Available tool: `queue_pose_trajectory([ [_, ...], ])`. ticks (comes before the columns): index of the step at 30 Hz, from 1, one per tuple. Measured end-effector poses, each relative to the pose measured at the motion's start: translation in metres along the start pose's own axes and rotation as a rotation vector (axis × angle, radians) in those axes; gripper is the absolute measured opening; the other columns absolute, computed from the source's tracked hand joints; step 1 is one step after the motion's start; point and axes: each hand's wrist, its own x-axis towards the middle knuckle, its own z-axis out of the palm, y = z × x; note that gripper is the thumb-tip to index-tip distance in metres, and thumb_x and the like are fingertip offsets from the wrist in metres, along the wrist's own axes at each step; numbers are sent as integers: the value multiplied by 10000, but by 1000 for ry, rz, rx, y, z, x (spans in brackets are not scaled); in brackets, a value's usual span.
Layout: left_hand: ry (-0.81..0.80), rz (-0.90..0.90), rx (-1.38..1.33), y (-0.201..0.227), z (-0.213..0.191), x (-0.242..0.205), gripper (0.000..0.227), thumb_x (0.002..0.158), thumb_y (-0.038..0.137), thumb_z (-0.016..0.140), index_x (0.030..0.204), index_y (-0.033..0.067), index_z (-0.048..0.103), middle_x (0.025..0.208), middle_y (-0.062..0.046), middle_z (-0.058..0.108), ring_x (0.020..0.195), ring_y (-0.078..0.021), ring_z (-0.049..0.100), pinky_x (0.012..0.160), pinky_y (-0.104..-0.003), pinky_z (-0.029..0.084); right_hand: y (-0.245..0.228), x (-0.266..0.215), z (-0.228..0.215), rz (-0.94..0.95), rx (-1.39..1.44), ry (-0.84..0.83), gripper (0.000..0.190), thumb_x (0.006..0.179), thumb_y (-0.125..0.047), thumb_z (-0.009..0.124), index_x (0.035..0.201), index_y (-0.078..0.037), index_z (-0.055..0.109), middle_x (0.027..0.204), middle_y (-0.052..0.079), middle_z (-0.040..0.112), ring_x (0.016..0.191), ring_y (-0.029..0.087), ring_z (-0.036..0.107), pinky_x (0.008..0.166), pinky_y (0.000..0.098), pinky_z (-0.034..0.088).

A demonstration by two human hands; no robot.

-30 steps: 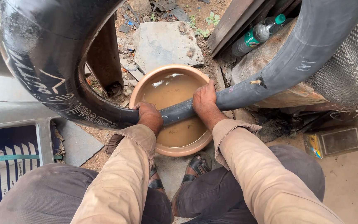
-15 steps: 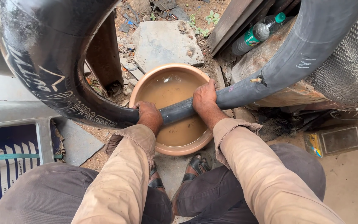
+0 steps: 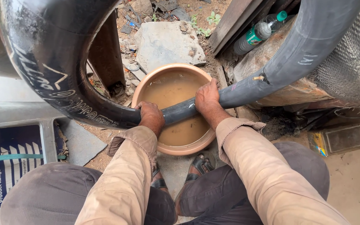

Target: The person sits on the ground and submerges a section of a truck tire inner tube in a water-filled basin, running their hands along the wet rubber and watching for air bubbles to locate a leak, then lifts the tube out of the water at the end.

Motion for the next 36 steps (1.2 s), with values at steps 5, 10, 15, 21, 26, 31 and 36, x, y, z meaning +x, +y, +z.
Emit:
queue_pose_trajectory([
  [5, 6, 14, 1, -5, -2, -13, 506, 996, 295, 674, 1478, 183, 574, 1506, -154, 501, 1380, -393, 492, 933, -620, 477, 7, -8, -8, 4, 24, 19, 391, 983, -271, 514, 1247, -64, 716, 1150, 106, 738, 1113, 249, 649, 1013, 448, 286],
  [10, 63, -33, -95, -9, -1, -32, 475, 1013, 336, 615, 1467, 199, 595, 1503, -109, 521, 1386, -357, 501, 962, -638, 466, 11, -24, -18, 11, 39, 14, 413, 965, -304, 527, 1240, -60, 716, 1160, 119, 733, 1115, 264, 648, 999, 469, 301],
  [15, 148, -67, -29, -13, 13, -32, 426, 1053, 330, 537, 1454, 206, 611, 1492, -131, 518, 1375, -375, 502, 974, -626, 435, 15, -34, -28, 4, 83, 22, 455, 945, -322, 547, 1288, -65, 698, 1241, 122, 709, 1205, 260, 615, 1098, 493, 252],
  [21, 185, -31, 63, -34, 0, -108, 426, 1034, 377, 540, 1457, 424, 550, 1444, -109, 534, 1371, -343, 505, 1059, -595, 385, 28, -60, -55, 10, 166, -42, 656, 876, -531, 666, 1336, -64, 663, 1303, 115, 675, 1268, 243, 566, 1100, 480, 249],
  [26, 261, -63, 147, -58, 23, -144, 381, 1089, 416, 435, 1448, 445, 561, 1338, -90, 636, 1293, -299, 591, 1045, -498, 414, 21, -79, -66, -57, 234, -57, 800, 834, -768, 635, 1312, -129, 691, 1274, 76, 697, 1238, 205, 610, 1117, 446, 263],
  [31, 200, -97, 279, -63, 6, -211, 397, 1099, 420, 386, 1470, 408, 529, 1416, -93, 573, 1364, -302, 498, 1167, -653, 212, -7, -82, -62, -179, 387, -52, 711, 855, -778, 567, 1236, -201, 732, 1212, 60, 733, 1199, 199, 668, 1118, 476, 298],
  [36, 188, -215, 203, -35, -23, -242, 433, 1087, 352, 424, 1435, 217, 643, 1408, -102, 619, 1395, -331, 494, 1212, -744, 43, -26, -78, -58, -255, 493, 70, 644, 925, -712, 565, 1180, -154, 762, 1174, 95, 743, 1193, 257, 651, 1064, 476, 361],
])
